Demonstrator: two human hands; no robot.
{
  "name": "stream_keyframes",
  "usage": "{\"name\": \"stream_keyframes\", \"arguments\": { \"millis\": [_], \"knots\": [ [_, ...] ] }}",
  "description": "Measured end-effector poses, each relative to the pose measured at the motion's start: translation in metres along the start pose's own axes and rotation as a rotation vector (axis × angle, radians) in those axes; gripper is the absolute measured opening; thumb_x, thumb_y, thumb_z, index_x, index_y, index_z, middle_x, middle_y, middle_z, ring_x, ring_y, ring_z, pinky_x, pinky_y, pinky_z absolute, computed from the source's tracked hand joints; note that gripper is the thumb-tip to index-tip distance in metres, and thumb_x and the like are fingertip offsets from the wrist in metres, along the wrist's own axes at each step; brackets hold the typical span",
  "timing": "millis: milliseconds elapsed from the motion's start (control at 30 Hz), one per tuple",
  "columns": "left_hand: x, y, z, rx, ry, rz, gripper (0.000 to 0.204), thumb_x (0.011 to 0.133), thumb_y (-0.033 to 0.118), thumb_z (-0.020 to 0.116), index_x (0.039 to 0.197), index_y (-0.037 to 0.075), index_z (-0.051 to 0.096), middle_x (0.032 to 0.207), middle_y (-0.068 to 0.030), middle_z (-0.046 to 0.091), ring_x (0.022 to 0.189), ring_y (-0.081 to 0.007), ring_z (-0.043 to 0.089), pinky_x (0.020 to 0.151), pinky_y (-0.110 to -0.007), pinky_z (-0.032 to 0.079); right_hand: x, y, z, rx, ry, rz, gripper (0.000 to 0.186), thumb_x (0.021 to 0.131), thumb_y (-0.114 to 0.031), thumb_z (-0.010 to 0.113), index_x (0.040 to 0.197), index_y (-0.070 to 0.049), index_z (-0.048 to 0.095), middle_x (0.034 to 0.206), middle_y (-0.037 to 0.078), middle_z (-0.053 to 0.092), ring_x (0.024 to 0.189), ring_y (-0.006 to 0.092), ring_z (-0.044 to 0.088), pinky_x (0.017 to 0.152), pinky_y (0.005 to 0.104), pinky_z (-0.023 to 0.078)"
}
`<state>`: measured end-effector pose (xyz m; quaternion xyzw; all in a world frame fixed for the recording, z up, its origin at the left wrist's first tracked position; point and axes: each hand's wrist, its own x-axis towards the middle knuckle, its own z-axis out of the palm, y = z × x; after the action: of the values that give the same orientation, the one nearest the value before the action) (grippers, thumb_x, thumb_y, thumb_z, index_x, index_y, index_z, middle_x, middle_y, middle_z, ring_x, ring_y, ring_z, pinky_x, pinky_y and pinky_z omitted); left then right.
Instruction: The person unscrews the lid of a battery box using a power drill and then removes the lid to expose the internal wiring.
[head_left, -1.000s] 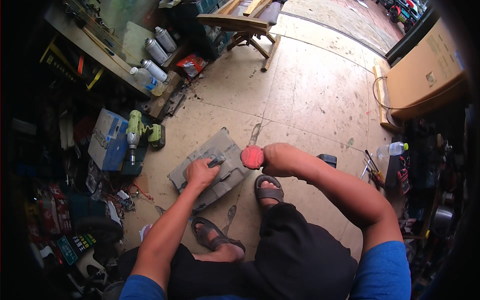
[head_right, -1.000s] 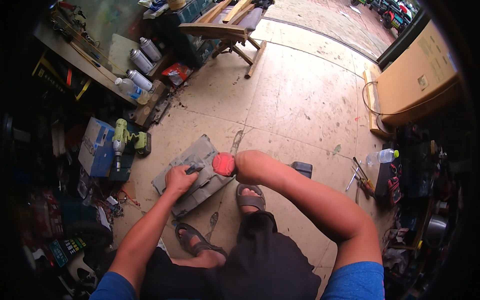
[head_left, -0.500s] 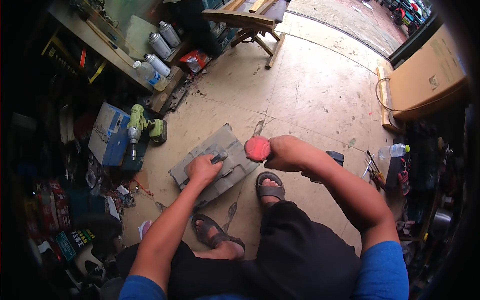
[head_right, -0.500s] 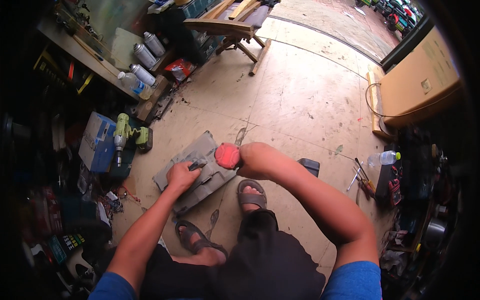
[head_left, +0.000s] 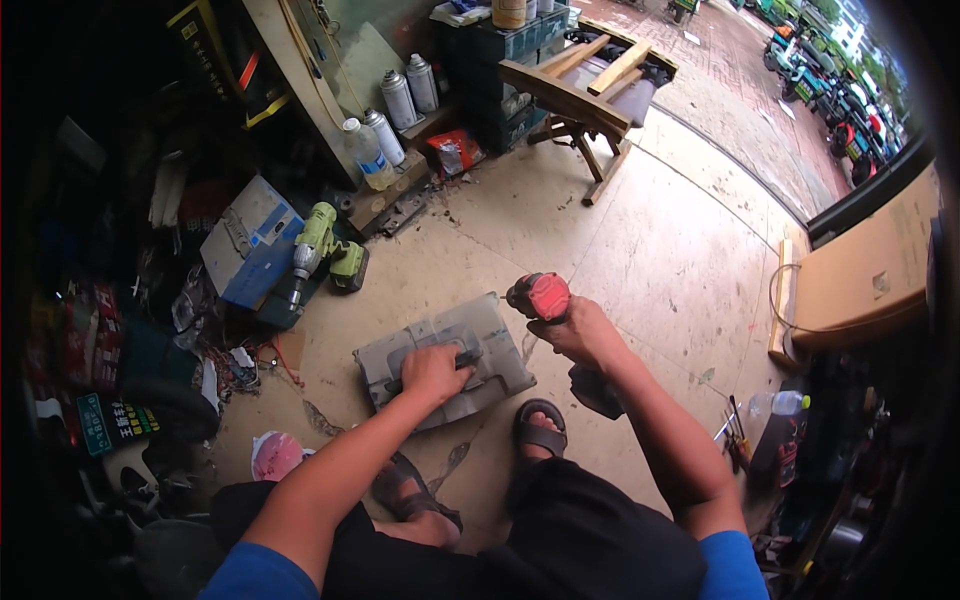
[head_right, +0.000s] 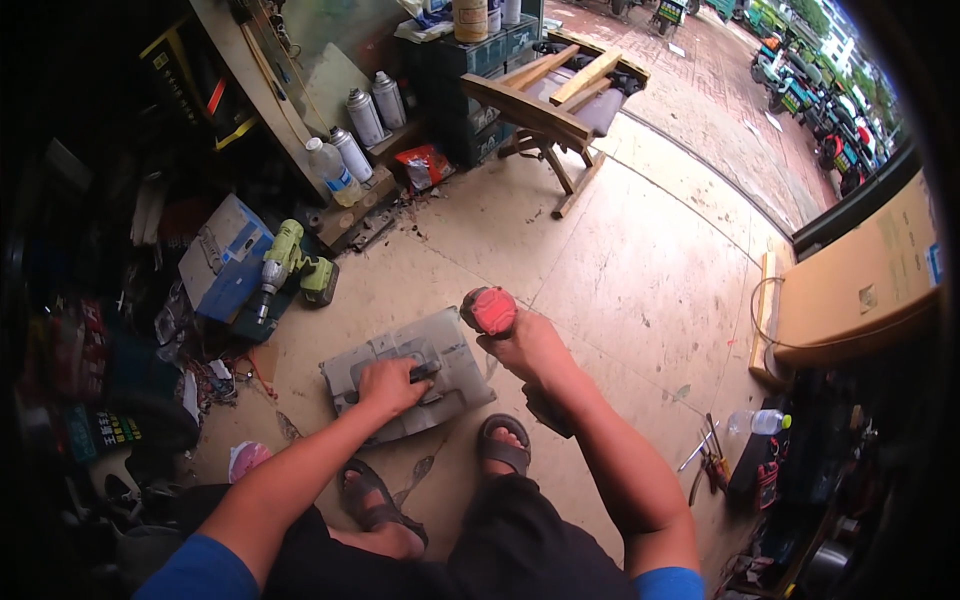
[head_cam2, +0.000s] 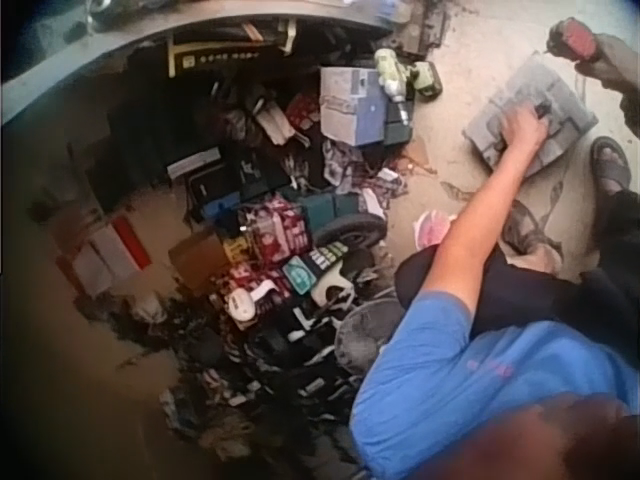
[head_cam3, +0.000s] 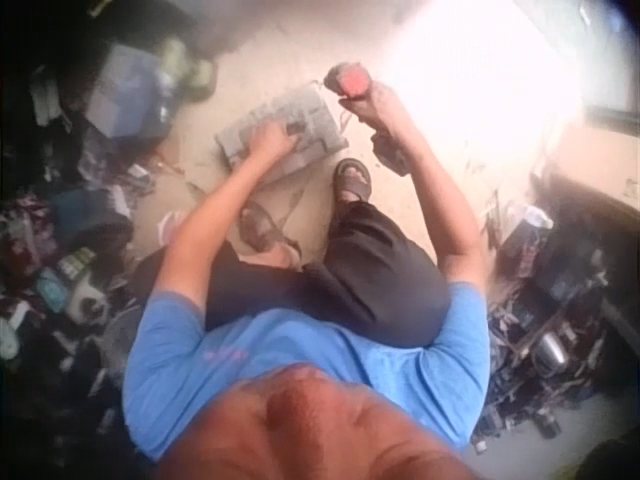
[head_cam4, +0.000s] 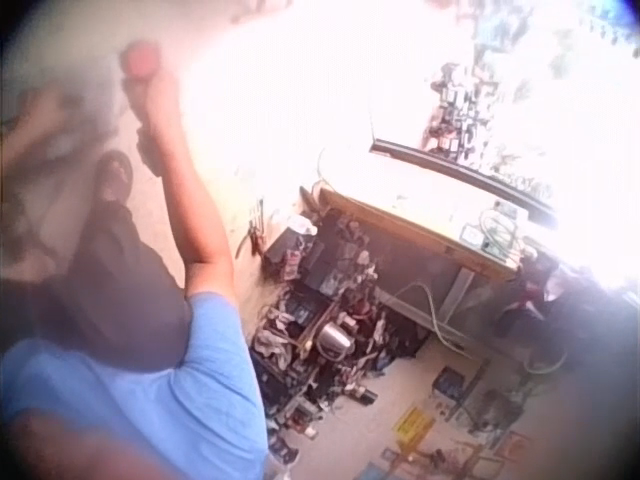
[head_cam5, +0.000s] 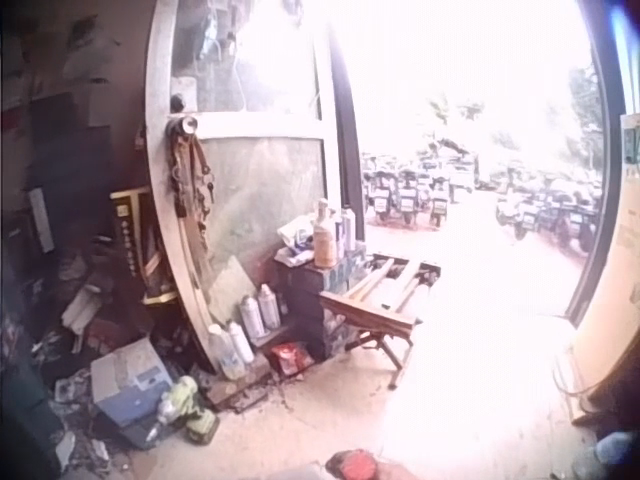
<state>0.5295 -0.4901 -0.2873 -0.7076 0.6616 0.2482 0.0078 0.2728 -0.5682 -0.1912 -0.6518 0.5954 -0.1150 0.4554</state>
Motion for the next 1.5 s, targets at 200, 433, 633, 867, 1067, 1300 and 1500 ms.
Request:
{"name": "stream_keyframes", "arguments": {
  "millis": [200,433,633,867,1067,1300,1500],
  "knots": [
    [0.0,0.002,0.002,0.011,0.007,-0.007,0.036,0.082,0.046,0.077,0.1,0.014,0.076,0.095,-0.0145,0.075,0.092,-0.0359,0.072,0.081,-0.05,0.056,0.024,0.003,0.006,-0.043,-0.042,0.035,0.041,0.083,-0.03,0.078,0.114,-0.004,0.069,0.106,0.023,0.073,0.101,0.0413,0.068,0.089,0.0439,0.054],
    [0.0,0.0,0.005,0.0,0.025,0.01,0.036,0.084,0.046,0.075,0.1,0.014,0.075,0.092,-0.0144,0.075,0.091,-0.0357,0.072,0.08,-0.05,0.056,0.041,0.017,0.015,-0.085,0.01,-0.12,0.036,0.085,-0.03,0.074,0.099,0.003,0.068,0.071,0.016,0.066,0.063,0.0247,0.066,0.066,0.0387,0.054],
    [0.001,-0.003,0.006,-0.008,0.002,0.013,0.036,0.085,0.046,0.074,0.1,0.014,0.075,0.093,-0.0145,0.075,0.092,-0.0354,0.072,0.081,-0.049,0.056,0.039,0.013,0.017,-0.06,0.013,-0.136,0.036,0.086,-0.029,0.073,0.105,0.001,0.068,0.072,0.016,0.067,0.063,0.0251,0.066,0.066,0.0389,0.054],
    [-0.001,-0.004,0.005,-0.017,-0.008,0.006,0.035,0.085,0.046,0.074,0.099,0.013,0.075,0.094,-0.0147,0.075,0.093,-0.0356,0.072,0.082,-0.049,0.056,0.045,0.01,0.02,-0.113,-0.016,-0.125,0.036,0.085,-0.029,0.073,0.106,0.0,0.068,0.075,0.018,0.067,0.066,0.0268,0.067,0.068,0.0396,0.055],
    [-0.002,0.002,0.006,-0.009,0.0,0.018,0.036,0.084,0.045,0.076,0.1,0.013,0.076,0.094,-0.0158,0.075,0.094,-0.0368,0.072,0.082,-0.05,0.056,0.082,0.016,0.022,-0.255,-0.033,-0.238,0.026,0.079,-0.023,0.073,0.093,-0.002,0.07,0.091,0.025,0.071,0.091,0.0445,0.067,0.078,0.0492,0.054],
    [-0.004,-0.003,0.012,-0.046,0.024,0.018,0.037,0.082,0.045,0.077,0.098,0.012,0.076,0.093,-0.017,0.074,0.093,-0.0379,0.071,0.081,-0.051,0.056,0.109,-0.018,0.023,-0.335,-0.227,-0.128,0.017,0.076,-0.012,0.066,0.086,0.001,0.067,0.072,0.02,0.063,0.064,0.0322,0.061,0.063,0.0427,0.051],
    [-0.003,0.0,0.012,-0.083,0.029,-0.009,0.037,0.079,0.045,0.077,0.095,0.011,0.076,0.092,-0.0168,0.074,0.094,-0.038,0.071,0.081,-0.051,0.055,0.108,-0.026,0.022,-0.357,-0.21,-0.182,0.012,0.076,-0.01,0.064,0.08,0.0,0.07,0.069,0.02,0.066,0.065,0.034,0.067,0.061,0.0447,0.053]
  ]
}}
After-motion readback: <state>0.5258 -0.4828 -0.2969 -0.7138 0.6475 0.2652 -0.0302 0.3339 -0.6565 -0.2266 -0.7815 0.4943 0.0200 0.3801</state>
